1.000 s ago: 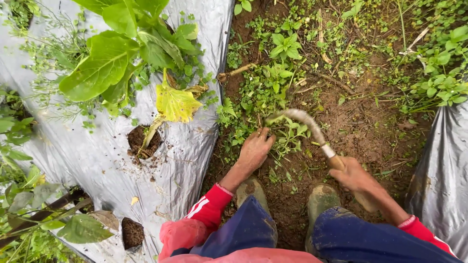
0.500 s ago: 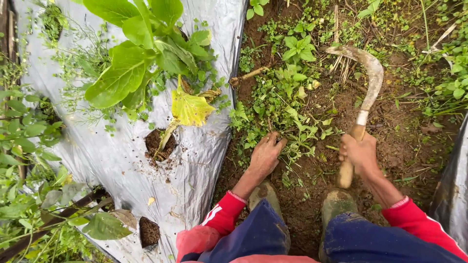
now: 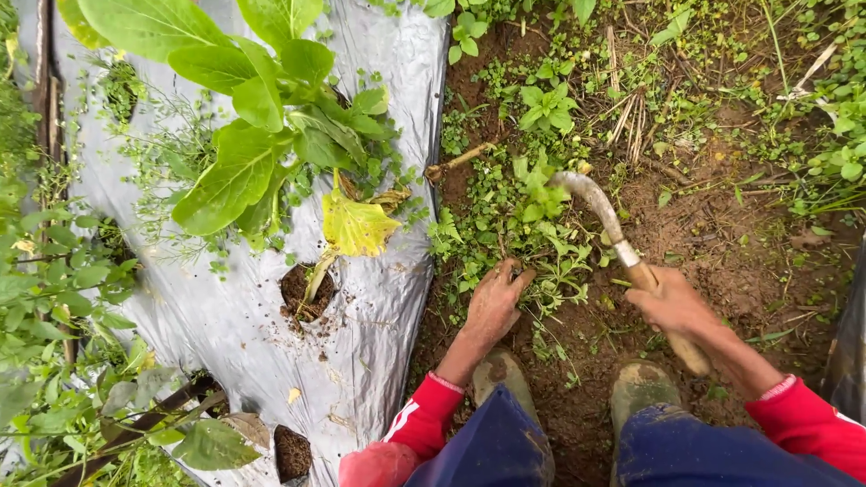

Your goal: A person is weeding a vegetable field, using a sickle to cut weeds and their hands to pull them out from around plants growing through plastic mulch.

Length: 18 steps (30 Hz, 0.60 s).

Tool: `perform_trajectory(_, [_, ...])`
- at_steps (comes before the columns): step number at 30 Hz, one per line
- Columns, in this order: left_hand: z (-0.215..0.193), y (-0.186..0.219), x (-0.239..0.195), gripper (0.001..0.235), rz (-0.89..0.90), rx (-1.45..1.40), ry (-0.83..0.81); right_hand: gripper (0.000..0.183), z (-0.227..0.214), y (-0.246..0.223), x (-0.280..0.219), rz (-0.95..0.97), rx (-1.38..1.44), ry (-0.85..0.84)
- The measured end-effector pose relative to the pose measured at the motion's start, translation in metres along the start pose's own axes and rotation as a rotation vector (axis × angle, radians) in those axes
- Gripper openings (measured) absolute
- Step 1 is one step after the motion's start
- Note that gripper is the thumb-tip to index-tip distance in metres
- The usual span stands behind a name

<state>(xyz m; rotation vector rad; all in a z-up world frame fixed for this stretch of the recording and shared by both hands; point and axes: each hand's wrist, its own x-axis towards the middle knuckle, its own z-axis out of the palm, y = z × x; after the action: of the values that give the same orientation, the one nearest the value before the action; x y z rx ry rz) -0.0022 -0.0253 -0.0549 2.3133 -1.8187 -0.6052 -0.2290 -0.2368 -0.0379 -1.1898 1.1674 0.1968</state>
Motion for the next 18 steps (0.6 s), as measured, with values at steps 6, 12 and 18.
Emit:
perform_trajectory(6, [-0.009, 0.003, 0.003, 0.089, -0.007, 0.004, -0.011, 0.003, 0.009, -0.044, -0.021, -0.031, 0.181, 0.108])
perform_trajectory(12, [0.000, 0.000, 0.005, 0.089, -0.016, 0.018, -0.024, 0.004, 0.007, -0.014, -0.003, -0.016, 0.049, 0.008])
perform_trajectory(18, [-0.003, 0.000, 0.004, 0.089, -0.002, 0.008, -0.038, 0.002, 0.008, 0.008, 0.002, -0.020, 0.048, -0.036])
